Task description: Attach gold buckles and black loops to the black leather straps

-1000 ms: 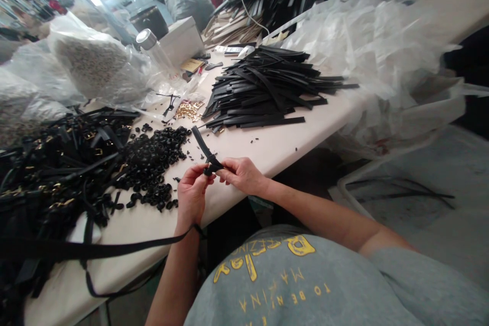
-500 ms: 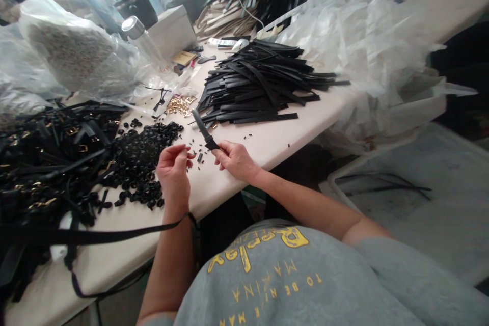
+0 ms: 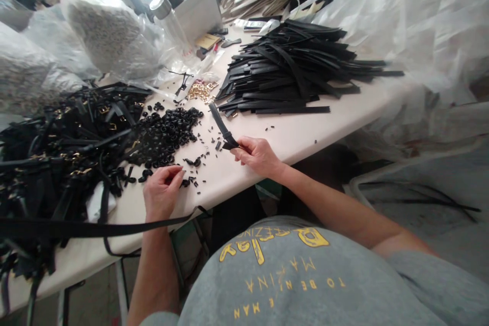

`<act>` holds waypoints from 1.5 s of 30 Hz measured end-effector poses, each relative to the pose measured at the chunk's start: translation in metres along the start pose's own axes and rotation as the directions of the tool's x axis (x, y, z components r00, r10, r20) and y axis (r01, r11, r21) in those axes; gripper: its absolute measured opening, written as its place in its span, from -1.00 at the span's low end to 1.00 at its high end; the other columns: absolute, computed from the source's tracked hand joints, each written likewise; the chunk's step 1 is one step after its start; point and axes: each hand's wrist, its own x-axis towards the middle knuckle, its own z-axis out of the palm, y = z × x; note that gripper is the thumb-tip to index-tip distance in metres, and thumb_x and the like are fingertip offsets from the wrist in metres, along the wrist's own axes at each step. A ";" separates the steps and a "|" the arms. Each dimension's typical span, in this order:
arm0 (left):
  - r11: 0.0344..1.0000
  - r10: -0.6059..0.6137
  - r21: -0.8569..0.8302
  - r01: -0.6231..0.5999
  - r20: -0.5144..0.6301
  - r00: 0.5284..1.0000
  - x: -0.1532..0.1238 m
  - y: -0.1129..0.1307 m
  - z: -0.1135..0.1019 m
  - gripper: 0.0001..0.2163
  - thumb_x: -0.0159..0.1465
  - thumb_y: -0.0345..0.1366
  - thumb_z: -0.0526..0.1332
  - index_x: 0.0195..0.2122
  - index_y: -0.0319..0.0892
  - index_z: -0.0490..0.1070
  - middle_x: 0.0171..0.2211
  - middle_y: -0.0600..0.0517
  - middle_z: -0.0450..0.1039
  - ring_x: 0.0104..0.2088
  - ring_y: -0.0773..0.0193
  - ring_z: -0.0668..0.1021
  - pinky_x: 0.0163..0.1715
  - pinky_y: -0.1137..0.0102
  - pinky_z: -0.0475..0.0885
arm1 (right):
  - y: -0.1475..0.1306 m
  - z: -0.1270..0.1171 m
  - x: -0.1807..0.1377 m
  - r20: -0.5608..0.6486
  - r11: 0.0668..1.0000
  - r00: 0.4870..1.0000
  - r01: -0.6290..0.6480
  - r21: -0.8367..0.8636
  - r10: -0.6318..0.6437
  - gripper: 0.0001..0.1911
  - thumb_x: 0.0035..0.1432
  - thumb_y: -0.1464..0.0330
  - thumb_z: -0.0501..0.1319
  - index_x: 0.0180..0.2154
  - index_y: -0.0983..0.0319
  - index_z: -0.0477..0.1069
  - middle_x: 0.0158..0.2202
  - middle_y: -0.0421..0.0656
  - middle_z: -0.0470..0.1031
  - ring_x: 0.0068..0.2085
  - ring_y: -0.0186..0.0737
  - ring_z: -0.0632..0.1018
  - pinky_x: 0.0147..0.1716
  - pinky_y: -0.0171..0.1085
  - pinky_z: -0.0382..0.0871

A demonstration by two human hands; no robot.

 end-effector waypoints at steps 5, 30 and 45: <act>0.970 0.161 0.161 -0.182 0.135 0.978 0.013 0.018 0.012 -0.83 0.24 -0.15 0.26 -0.30 -0.08 0.60 -0.32 0.06 0.54 -0.42 0.27 0.53 -0.30 0.37 0.40 | 0.002 0.000 -0.001 0.006 0.999 0.999 0.037 -0.034 -0.037 -0.76 0.22 0.27 0.20 -0.45 0.24 0.33 -0.54 -0.25 0.47 -0.55 -0.39 0.46 -0.48 -0.39 0.30; 0.991 0.088 0.077 -0.108 0.228 0.970 0.002 -0.008 -0.030 -0.84 0.19 -0.16 0.28 -0.30 -0.09 0.57 -0.35 0.07 0.52 -0.45 0.30 0.50 -0.38 0.40 0.39 | 0.000 0.001 -0.002 0.010 0.987 0.998 0.065 -0.150 -0.064 -0.75 0.24 0.22 0.18 -0.41 0.25 0.36 -0.53 -0.21 0.49 -0.55 -0.37 0.43 -0.50 -0.37 0.25; 0.932 0.103 0.328 -0.157 0.175 0.979 -0.021 -0.014 -0.024 -0.87 0.22 -0.20 0.25 -0.32 -0.10 0.54 -0.39 0.03 0.50 -0.37 0.20 0.52 -0.28 0.33 0.40 | 0.002 0.000 -0.003 0.013 0.985 0.998 0.058 -0.162 -0.057 -0.77 0.24 0.23 0.19 -0.38 0.25 0.39 -0.50 -0.20 0.49 -0.51 -0.36 0.44 -0.46 -0.36 0.27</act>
